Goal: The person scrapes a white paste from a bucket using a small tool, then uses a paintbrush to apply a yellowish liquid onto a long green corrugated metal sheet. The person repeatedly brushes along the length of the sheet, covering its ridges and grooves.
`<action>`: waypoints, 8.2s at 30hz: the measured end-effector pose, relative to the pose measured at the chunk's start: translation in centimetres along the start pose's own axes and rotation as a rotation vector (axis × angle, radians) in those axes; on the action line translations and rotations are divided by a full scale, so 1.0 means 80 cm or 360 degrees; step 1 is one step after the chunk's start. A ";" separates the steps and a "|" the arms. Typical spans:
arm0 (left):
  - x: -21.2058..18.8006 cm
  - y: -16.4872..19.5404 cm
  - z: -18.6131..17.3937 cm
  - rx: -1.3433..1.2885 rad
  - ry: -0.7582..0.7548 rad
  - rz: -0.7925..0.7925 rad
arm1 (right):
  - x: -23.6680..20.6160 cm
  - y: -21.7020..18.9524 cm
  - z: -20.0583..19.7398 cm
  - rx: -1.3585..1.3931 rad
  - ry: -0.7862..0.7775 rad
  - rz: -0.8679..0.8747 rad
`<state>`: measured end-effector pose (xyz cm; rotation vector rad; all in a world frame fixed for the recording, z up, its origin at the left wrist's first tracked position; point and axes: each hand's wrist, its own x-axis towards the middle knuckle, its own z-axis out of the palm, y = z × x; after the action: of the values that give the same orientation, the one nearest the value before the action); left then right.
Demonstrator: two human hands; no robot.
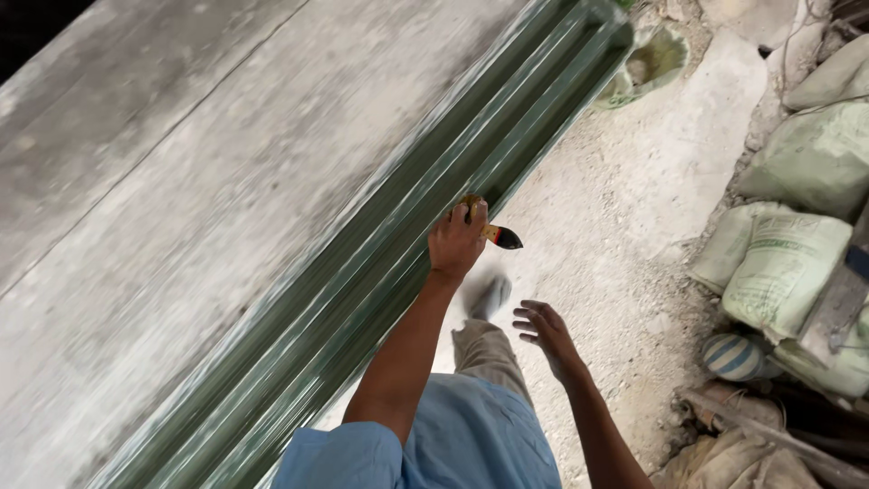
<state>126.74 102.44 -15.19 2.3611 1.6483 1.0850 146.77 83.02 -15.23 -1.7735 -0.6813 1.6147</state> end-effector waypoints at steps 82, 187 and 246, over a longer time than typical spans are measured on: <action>-0.018 -0.121 -0.143 -0.0173 -0.0670 -0.1355 | 0.189 -0.164 0.012 -0.0506 -0.0996 -0.0028; -0.764 -0.403 -0.795 0.0295 -0.0005 0.0095 | -0.594 0.373 0.705 -0.0490 -0.0413 -0.0082; 0.345 0.086 0.264 0.0131 -0.0062 -0.0179 | 0.278 -0.274 -0.315 0.0028 0.0023 -0.0067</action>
<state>149.27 129.75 -14.11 2.2897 1.8207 0.9637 175.22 111.16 -12.49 -1.7454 -0.6914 1.5740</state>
